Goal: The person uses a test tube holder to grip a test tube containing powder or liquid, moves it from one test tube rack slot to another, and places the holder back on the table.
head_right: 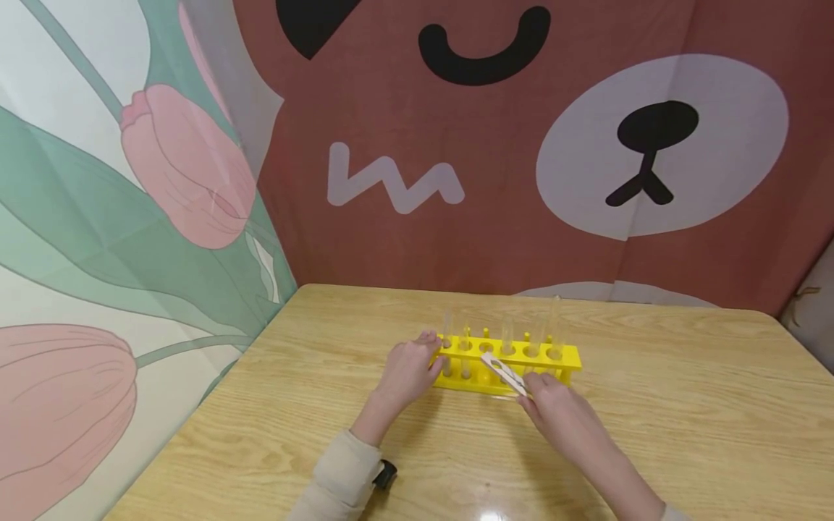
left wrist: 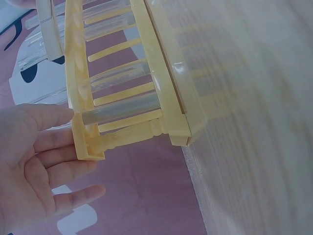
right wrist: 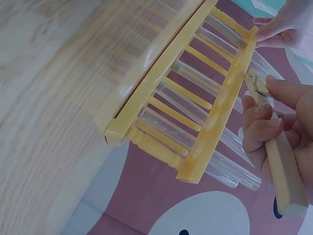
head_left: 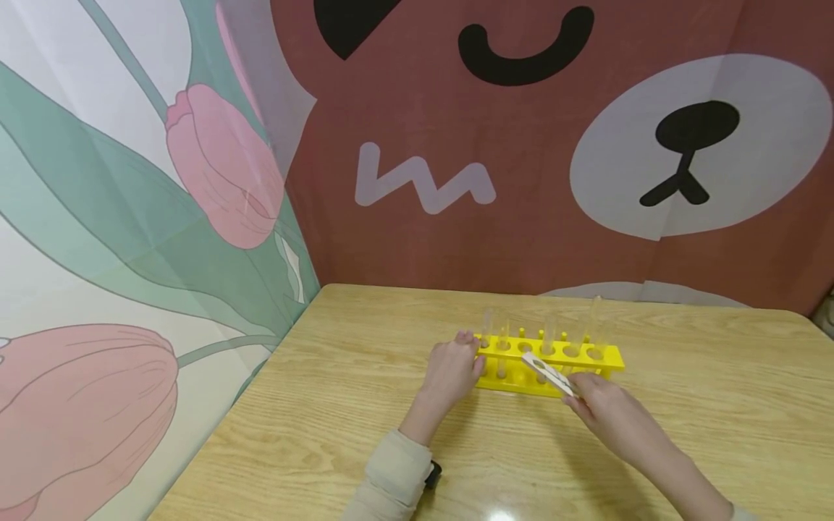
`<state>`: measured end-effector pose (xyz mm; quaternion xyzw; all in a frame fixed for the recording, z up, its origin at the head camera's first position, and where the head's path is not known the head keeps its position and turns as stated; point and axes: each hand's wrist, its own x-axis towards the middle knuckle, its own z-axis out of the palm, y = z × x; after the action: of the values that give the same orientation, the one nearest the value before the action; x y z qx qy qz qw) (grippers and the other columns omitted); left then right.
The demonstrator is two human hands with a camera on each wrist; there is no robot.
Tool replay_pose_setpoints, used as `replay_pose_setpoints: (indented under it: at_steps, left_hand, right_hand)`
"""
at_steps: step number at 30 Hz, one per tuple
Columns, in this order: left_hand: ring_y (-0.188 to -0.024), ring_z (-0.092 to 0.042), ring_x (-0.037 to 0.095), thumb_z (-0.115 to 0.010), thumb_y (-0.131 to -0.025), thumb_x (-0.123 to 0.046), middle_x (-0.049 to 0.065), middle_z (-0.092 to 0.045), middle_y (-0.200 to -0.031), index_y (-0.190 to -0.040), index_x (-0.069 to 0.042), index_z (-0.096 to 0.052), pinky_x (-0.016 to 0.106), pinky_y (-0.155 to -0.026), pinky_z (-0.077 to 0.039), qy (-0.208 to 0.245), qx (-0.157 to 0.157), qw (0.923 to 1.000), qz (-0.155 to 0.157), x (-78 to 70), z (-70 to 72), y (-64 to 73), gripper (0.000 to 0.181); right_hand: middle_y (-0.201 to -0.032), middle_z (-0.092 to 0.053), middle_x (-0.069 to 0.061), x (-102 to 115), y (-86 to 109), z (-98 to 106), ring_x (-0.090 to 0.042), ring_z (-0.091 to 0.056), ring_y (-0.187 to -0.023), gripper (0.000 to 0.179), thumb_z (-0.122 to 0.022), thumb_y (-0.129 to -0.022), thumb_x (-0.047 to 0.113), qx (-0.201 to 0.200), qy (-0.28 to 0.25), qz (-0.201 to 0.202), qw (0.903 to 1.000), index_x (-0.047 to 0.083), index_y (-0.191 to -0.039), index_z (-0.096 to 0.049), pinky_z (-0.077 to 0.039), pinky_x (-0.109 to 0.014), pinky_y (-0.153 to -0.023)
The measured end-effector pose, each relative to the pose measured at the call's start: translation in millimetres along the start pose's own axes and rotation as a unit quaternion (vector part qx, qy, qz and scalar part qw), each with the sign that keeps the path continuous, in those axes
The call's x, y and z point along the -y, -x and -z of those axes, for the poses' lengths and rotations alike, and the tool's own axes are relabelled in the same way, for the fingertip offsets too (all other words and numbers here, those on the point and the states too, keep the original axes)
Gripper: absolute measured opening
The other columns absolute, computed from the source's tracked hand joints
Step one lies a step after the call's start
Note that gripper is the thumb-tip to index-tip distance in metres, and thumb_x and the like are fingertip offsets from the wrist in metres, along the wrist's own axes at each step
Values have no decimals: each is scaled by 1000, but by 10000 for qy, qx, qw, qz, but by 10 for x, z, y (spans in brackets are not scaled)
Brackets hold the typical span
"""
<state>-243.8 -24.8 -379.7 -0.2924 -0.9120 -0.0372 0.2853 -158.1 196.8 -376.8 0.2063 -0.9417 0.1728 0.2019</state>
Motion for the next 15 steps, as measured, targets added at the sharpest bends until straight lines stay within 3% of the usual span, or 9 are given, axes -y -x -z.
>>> replay_pose_setpoints:
  at_steps: [10,15]
  left_hand:
    - [-92,-61,14,-62,-82,-23,2,-65,-99,-90,-10,-70,22,-49,-42,23,39,10000,9,2,-6,-6,17]
    - [-85,-63,13,-62,-81,-22,1,-65,-95,-88,-10,-70,22,-46,-39,-1,11,10000,1,2,-2,-6,16]
  right_hand:
    - [-73,-51,0,24,-11,15,-8,-37,-55,16,-69,-76,7,90,-19,-99,9999,4,-82,-55,-33,-20,-44]
    - [-75,-55,-2,20,-14,6,-8,-40,-56,18,-69,-75,7,25,13,-64,10000,2,-86,-56,-35,-21,-44]
